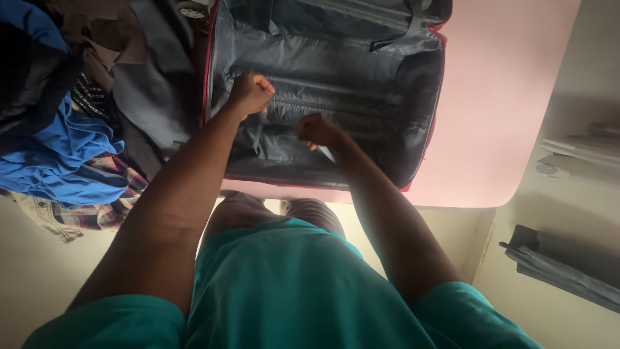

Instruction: Packing clothes into a red suitcase on a bed.

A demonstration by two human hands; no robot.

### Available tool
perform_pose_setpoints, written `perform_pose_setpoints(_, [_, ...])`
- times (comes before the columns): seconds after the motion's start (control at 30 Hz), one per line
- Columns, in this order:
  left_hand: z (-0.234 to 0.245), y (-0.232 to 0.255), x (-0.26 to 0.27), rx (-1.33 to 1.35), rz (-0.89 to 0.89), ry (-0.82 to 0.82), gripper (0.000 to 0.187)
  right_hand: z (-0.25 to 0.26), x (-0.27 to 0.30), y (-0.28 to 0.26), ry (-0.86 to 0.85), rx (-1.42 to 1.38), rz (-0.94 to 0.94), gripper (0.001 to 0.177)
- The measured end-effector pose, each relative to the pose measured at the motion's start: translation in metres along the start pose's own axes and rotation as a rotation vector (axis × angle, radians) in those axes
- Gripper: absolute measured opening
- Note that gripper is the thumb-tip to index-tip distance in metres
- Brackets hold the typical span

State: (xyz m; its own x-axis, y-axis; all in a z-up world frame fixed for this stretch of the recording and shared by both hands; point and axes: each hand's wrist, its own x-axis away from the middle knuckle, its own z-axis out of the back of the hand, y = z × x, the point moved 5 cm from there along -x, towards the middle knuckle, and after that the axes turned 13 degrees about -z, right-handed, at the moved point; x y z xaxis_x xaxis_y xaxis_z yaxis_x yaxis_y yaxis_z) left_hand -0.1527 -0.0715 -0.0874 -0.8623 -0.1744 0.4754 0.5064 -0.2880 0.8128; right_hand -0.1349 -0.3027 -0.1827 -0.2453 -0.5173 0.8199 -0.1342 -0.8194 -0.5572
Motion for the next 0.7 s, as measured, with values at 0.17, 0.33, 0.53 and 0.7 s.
perform_pose_setpoints(0.17, [0.000, 0.006, -0.007, 0.169, -0.094, 0.051, 0.015, 0.039, 0.060, -0.043, 0.137, -0.173, 0.062, 0.016])
perform_pose_setpoints(0.33, [0.002, 0.018, 0.002, 0.341, -0.054, 0.072, 0.017, 0.055, 0.094, -0.057, 0.228, -0.357, 0.135, 0.019])
perform_pose_setpoints(0.53, [0.008, 0.038, 0.027, 0.225, -0.409, 0.115, 0.038, 0.055, 0.152, -0.083, 0.239, -0.427, 0.406, 0.019])
perform_pose_setpoints(0.7, [0.031, 0.087, 0.068, -0.113, -0.837, 0.274, 0.041, 0.056, 0.181, -0.088, 0.351, -0.439, 0.318, 0.018])
